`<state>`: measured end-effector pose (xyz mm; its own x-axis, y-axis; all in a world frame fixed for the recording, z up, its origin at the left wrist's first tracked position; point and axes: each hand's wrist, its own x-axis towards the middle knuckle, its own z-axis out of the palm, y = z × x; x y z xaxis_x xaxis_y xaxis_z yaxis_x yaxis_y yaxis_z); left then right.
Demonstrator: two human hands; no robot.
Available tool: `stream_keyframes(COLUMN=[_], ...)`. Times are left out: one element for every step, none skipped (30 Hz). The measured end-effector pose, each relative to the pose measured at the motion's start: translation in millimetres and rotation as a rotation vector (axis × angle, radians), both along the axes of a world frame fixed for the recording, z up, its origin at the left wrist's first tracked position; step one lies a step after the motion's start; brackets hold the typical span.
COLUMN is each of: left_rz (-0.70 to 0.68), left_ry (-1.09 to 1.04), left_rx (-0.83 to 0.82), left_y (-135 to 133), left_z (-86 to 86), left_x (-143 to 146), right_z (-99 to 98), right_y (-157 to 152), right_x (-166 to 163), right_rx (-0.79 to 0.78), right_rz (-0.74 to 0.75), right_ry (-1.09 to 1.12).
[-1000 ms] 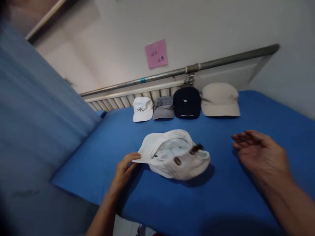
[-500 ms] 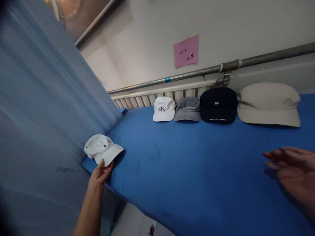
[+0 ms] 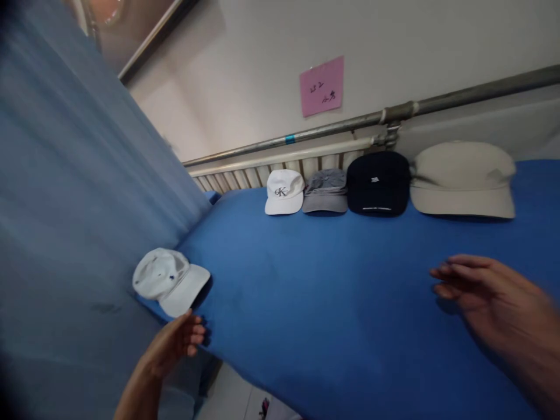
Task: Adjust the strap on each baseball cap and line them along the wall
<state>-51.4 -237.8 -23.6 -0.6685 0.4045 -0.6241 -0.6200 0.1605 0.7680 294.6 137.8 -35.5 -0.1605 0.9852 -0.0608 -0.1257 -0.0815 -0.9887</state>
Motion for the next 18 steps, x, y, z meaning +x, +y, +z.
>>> stream_keyframes(left_rz=[-0.088,-0.153,-0.190,-0.193,-0.175,-0.147,-0.102,-0.088,-0.086,-0.084,-0.092,-0.084,-0.083,-0.078,-0.065,-0.050,-0.029,-0.005], left_ry=[0.028,0.065,0.102,0.126,0.139,0.125,0.082,0.067,0.056,0.040,0.013,-0.015,-0.048,-0.078,-0.102,-0.122,-0.136,-0.146], left_rx=[0.012,0.034,0.063,0.099,0.133,0.167,0.202,0.222,0.239,0.264,0.288,0.297,0.310,0.321,0.331,0.341,0.349,0.356], left_y=[11,25,42,63,87,112,138,165,190,214,236,256,275,292,308,324,338,351], left_z=[1.2,2.0,2.4,2.2,1.5,0.1,-1.7,-3.8,-6.0,-8.0,-9.8,-11.1,-11.9,-12.4,-12.6,-12.6,-12.6,-12.5], left_x=[5,9,12,12,11,9,5,1,-4,-9,-14,-19,-24,-29,-34,-39,-43,-48], right_z=[7.2,14.1,19.9,24.3,27.0,27.9,27.2,25.3,22.6,19.4,16.2,13.0,10.3,7.9,6.1,4.7,3.9,3.5], right_y=[-6,-12,-16,-20,-22,-23,-23,-22,-20,-18,-16,-14,-12,-10,-8,-7,-6,-6], right_x=[-2,-4,-6,-7,-8,-9,-8,-7,-6,-4,-2,-1,0,1,1,0,0,-1], right_rx=[-0.086,-0.133,-0.181,-0.176,-0.177,-0.171,-0.154,-0.142,-0.130,-0.118,-0.109,-0.101,-0.096,-0.088,-0.080,-0.075,-0.070,-0.067], right_rz=[0.017,-0.016,0.013,0.019,0.020,0.038,0.049,0.062,0.073,0.077,0.081,0.083,0.087,0.092,0.099,0.112,0.125,0.144], right_ry=[0.054,0.060,0.057,0.057,0.046,0.034,0.021,0.005,-0.012,-0.028,-0.044,-0.061,-0.082,-0.106,-0.133,-0.163,-0.192,-0.216])
